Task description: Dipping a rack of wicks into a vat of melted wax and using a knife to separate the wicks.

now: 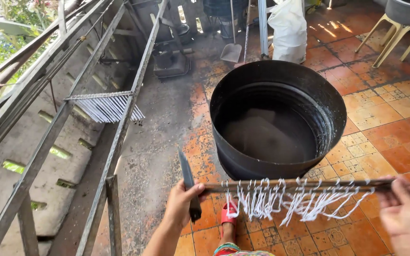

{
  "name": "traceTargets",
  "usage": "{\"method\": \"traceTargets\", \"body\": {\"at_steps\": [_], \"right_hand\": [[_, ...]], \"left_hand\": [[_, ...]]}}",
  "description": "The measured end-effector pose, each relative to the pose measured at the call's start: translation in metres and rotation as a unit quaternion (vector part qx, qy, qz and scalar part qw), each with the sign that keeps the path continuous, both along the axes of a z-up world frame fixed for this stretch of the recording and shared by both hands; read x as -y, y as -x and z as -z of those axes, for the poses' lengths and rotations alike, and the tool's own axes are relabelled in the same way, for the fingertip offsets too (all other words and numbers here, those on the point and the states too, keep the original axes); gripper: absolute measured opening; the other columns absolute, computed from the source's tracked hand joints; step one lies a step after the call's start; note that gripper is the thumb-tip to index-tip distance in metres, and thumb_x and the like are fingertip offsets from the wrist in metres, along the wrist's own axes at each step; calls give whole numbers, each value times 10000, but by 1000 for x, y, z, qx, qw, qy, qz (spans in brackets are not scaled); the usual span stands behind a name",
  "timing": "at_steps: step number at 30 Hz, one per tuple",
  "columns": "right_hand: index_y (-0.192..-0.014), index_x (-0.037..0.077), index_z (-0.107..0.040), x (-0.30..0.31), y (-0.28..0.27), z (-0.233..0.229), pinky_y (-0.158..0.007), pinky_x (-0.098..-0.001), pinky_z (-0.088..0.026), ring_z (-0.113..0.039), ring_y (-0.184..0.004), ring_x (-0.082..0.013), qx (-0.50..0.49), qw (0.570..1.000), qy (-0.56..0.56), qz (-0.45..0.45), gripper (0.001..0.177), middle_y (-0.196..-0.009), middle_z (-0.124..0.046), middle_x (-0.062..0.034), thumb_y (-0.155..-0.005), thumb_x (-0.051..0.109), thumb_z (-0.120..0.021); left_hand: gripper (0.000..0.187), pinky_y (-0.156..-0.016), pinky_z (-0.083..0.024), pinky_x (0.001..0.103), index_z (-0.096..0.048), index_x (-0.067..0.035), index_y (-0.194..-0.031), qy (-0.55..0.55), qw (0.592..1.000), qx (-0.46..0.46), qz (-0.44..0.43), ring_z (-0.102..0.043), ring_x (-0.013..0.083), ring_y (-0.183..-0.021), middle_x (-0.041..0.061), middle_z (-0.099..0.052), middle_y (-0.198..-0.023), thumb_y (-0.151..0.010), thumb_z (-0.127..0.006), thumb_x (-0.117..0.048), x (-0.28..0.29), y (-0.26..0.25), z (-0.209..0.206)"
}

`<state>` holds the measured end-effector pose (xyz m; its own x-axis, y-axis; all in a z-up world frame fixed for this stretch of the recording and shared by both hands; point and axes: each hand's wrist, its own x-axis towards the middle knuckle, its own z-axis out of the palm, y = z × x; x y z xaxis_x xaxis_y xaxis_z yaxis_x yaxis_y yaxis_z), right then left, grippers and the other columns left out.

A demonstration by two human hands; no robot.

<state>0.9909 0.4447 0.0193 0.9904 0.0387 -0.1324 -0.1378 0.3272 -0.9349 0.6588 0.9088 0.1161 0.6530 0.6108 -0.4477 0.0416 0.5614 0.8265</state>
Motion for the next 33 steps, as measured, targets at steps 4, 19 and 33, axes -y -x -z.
{"method": "traceTargets", "body": {"at_steps": [4,19,33], "right_hand": [[-1227,341,-663,-29,-98,-48,-1216,-347,-673,-752,-1211,-6,-6,998,-45,48,153,-1187,-741,136,-1092,303,-724],[-895,110,-760,-192,-289,-76,-835,-374,-734,-808,-872,-225,-20,949,-216,230,238,-901,-800,-83,-1036,-64,-680],[-1061,227,-729,-221,-226,111,-1041,-532,-592,-743,-1122,-257,-289,910,-114,275,157,-1083,-770,-66,-956,112,-726]], "left_hand": [[295,-693,-609,306,-567,11,-1015,-9,999,34,15,-708,264,-765,176,-689,-903,-829,-795,16,-53,-81,-60],[212,-667,-692,283,-622,-11,-862,-169,970,118,131,-716,231,-749,146,-667,-850,-816,-811,71,-230,-372,-75],[264,-635,-684,417,-648,62,-994,-163,957,-174,164,-748,315,-659,205,-675,-809,-799,-825,39,-250,-390,95]]}}
